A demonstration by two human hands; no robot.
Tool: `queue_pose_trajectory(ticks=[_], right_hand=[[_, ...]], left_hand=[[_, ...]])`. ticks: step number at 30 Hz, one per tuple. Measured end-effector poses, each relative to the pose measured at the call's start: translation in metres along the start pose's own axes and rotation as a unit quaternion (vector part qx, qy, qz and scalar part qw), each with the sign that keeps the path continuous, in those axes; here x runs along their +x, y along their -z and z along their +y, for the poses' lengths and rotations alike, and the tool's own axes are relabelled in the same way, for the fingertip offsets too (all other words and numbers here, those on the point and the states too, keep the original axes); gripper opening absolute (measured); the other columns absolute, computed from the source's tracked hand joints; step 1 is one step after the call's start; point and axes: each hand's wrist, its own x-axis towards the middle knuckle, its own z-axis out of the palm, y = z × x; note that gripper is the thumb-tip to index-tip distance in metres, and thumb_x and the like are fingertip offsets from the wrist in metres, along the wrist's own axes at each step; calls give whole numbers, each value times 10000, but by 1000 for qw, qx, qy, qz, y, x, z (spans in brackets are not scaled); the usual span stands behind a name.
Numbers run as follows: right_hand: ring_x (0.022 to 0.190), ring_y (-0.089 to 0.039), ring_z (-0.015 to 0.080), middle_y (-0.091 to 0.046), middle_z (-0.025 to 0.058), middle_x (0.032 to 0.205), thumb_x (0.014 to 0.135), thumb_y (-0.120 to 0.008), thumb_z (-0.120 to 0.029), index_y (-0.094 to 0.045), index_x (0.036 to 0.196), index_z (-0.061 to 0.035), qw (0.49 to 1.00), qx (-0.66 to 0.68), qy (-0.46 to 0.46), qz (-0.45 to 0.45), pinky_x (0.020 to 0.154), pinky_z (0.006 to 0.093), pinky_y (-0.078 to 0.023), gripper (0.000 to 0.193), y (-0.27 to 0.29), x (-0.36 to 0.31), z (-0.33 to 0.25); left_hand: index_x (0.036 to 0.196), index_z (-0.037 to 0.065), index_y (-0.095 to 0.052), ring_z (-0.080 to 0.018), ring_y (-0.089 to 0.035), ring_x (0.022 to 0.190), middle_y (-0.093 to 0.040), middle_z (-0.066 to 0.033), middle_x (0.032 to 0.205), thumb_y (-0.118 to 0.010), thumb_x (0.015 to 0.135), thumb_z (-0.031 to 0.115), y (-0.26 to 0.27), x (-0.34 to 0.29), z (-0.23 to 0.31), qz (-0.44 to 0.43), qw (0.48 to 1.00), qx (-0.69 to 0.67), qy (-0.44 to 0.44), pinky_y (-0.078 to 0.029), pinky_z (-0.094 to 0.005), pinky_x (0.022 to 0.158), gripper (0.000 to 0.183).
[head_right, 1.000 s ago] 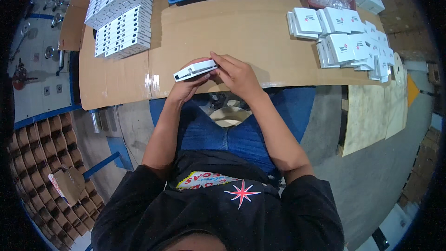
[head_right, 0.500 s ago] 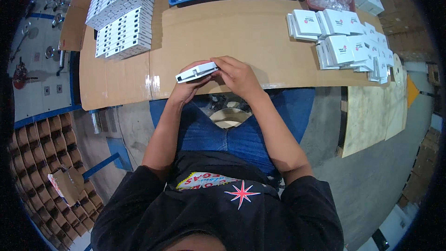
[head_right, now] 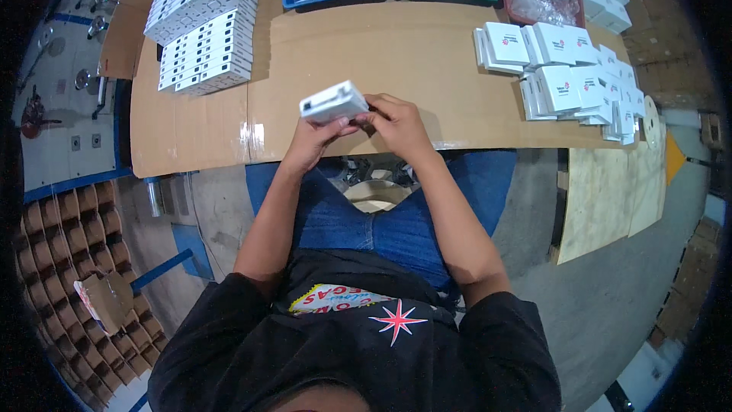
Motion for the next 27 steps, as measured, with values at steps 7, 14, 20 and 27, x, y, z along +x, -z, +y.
queue_pose_trajectory(ticks=[7, 14, 20, 27], right_hand=[[780, -688, 133, -727, 66, 884, 970, -697, -116, -727, 1148, 20, 974, 122, -185, -41, 681, 279, -564, 226, 5, 8, 6], [716, -661, 108, -689, 61, 858, 975, -694, -114, -681, 1189, 40, 942, 208, -257, -54, 635, 235, -582, 264, 7, 4, -1], [755, -661, 111, -684, 60, 915, 948, -727, -105, -609, 1305, 30, 946, 194, -256, -44, 599, 240, -580, 399, 3, 7, 1], [1003, -650, 204, -628, 141, 1182, 842, -832, -180, -536, 1401, 31, 986, 21, -94, 136, 774, 337, -586, 666, -31, -1, -16]], left_hand=[[1276, -63, -583, -218, -693, 1057, -682, -146, 1207, -686, 970, 62, -10, 0, 3, 15, 1000, 14, -24, -609, -361, 946, 347], [1233, -60, -601, -217, -699, 1043, -692, -137, 1182, -680, 978, 78, -9, 1, 2, 0, 999, 24, -24, -617, -365, 932, 300], [1252, -44, -588, -212, -696, 1051, -682, -131, 1198, -669, 985, 85, -6, 3, -1, 12, 1000, -11, -19, -623, -368, 929, 307], [1311, 13, -547, -169, -678, 1062, -676, -102, 1194, -665, 995, 102, -13, 4, -7, 61, 997, 42, -35, -601, -320, 885, 348]])
